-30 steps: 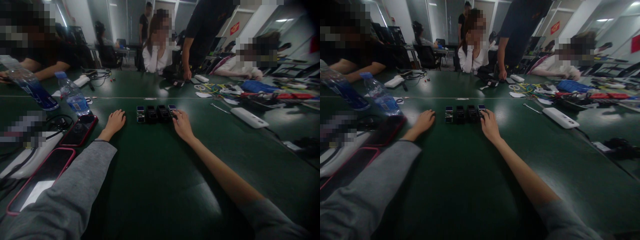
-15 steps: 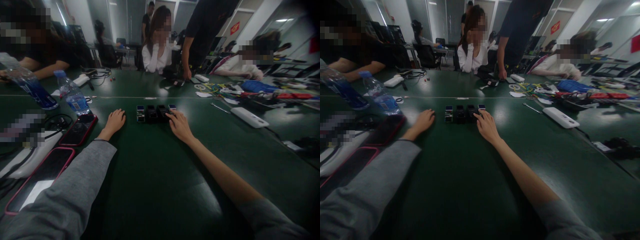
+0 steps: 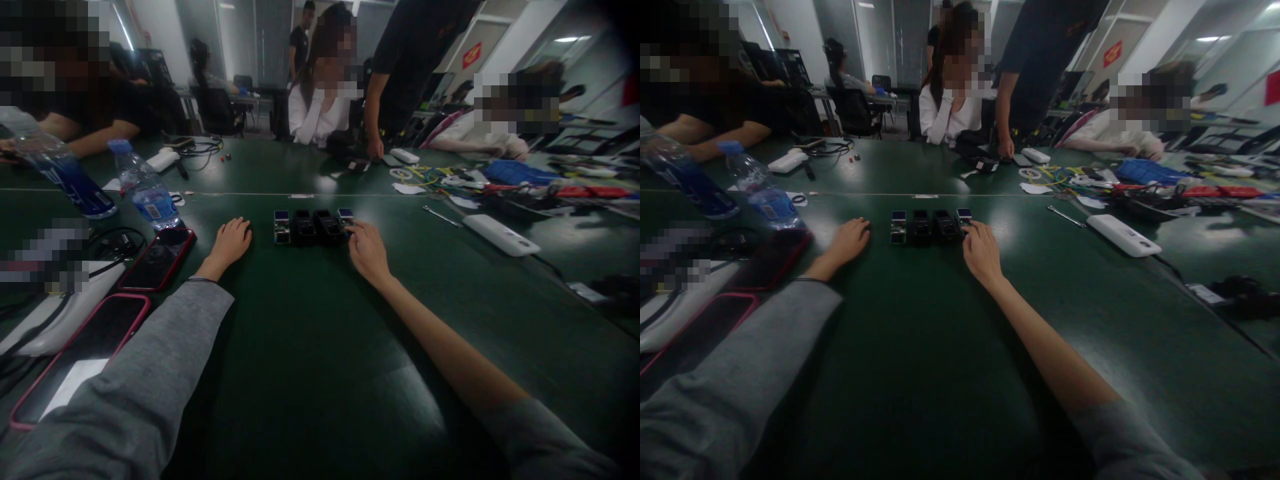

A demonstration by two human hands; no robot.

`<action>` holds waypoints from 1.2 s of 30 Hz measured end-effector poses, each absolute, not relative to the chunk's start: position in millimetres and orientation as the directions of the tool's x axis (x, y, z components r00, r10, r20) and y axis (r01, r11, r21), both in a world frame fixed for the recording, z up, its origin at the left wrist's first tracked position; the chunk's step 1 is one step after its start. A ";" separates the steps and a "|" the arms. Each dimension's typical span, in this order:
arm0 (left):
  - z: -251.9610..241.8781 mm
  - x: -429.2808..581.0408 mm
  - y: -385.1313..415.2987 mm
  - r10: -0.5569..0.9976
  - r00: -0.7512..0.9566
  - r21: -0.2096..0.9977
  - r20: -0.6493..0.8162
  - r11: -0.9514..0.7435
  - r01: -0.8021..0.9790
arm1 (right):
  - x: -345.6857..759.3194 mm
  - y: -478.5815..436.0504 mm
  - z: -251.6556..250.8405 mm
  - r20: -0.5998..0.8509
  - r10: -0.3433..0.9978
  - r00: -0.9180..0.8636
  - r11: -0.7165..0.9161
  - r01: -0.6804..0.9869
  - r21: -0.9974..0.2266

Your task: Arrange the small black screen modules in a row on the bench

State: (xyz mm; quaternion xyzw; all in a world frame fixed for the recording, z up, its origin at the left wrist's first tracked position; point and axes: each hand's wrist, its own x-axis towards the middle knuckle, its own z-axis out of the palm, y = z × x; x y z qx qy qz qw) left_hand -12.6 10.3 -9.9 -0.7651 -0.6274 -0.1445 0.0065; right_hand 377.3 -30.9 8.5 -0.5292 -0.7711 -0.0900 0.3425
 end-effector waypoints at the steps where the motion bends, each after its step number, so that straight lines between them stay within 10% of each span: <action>1: -9.8 -12.2 9.9 0.957 0.168 0.170 0.235 -0.211 0.963 | 377.2 -30.7 8.3 0.623 0.754 -0.210 0.431 0.874 -0.226; 36: -12.8 -14.3 11.2 0.955 0.168 0.183 0.246 -0.216 0.959 | 371.1 -27.9 8.5 0.676 0.674 -0.297 0.486 0.868 -0.102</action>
